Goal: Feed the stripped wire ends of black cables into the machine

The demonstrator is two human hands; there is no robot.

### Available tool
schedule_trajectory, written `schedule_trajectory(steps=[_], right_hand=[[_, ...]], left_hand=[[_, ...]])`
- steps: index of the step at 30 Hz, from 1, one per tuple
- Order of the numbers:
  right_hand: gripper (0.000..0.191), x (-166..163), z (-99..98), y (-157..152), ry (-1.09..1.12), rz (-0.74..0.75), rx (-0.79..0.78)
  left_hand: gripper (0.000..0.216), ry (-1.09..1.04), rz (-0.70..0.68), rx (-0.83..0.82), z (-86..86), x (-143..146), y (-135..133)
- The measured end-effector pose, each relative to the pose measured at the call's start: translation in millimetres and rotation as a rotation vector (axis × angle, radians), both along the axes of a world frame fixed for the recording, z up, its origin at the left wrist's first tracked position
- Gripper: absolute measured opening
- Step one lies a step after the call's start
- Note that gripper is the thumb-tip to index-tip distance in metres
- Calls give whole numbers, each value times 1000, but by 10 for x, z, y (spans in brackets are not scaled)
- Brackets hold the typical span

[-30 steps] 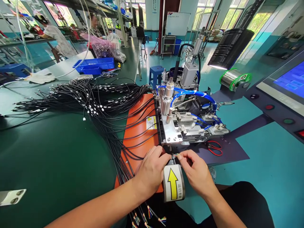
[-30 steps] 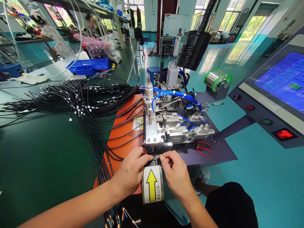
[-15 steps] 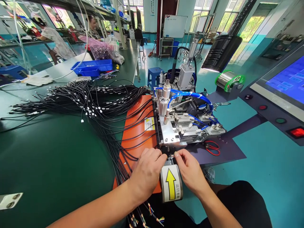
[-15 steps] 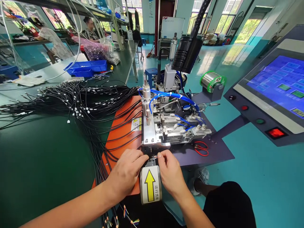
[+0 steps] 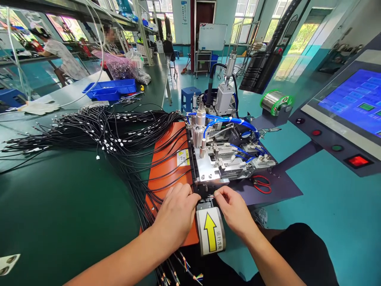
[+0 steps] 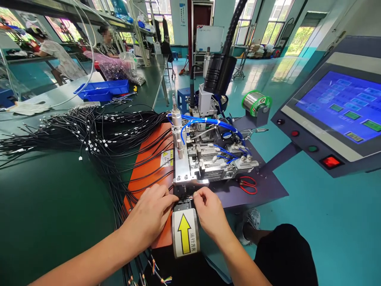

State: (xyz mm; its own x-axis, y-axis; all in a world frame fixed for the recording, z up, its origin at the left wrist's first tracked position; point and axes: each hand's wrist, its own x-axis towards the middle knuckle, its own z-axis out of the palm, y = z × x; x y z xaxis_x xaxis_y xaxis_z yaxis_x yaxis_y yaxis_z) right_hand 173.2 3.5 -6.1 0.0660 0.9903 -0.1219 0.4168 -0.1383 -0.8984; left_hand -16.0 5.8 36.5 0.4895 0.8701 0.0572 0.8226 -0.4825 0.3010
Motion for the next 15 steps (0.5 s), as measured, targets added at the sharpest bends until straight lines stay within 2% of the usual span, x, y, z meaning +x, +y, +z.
schedule_trajectory(steps=[5,8,11,13,15], right_hand=[[34,35,127,-120,-31,-87,38],[29,-1,244,-303,-29,-119,134],[21,-127,295,-440,2,99,344],[17,-242,267,-466,-5,248,489],[15,-353,195,-453,-53,310,614]], left_hand=[[23,-10,-31,-99,100,-27,7],[24,-108,0,-100,275,-161,101],[27,-204,158,30,533,-410,345],[27,-190,281,110,684,-580,614],[27,-124,384,124,774,-694,964]])
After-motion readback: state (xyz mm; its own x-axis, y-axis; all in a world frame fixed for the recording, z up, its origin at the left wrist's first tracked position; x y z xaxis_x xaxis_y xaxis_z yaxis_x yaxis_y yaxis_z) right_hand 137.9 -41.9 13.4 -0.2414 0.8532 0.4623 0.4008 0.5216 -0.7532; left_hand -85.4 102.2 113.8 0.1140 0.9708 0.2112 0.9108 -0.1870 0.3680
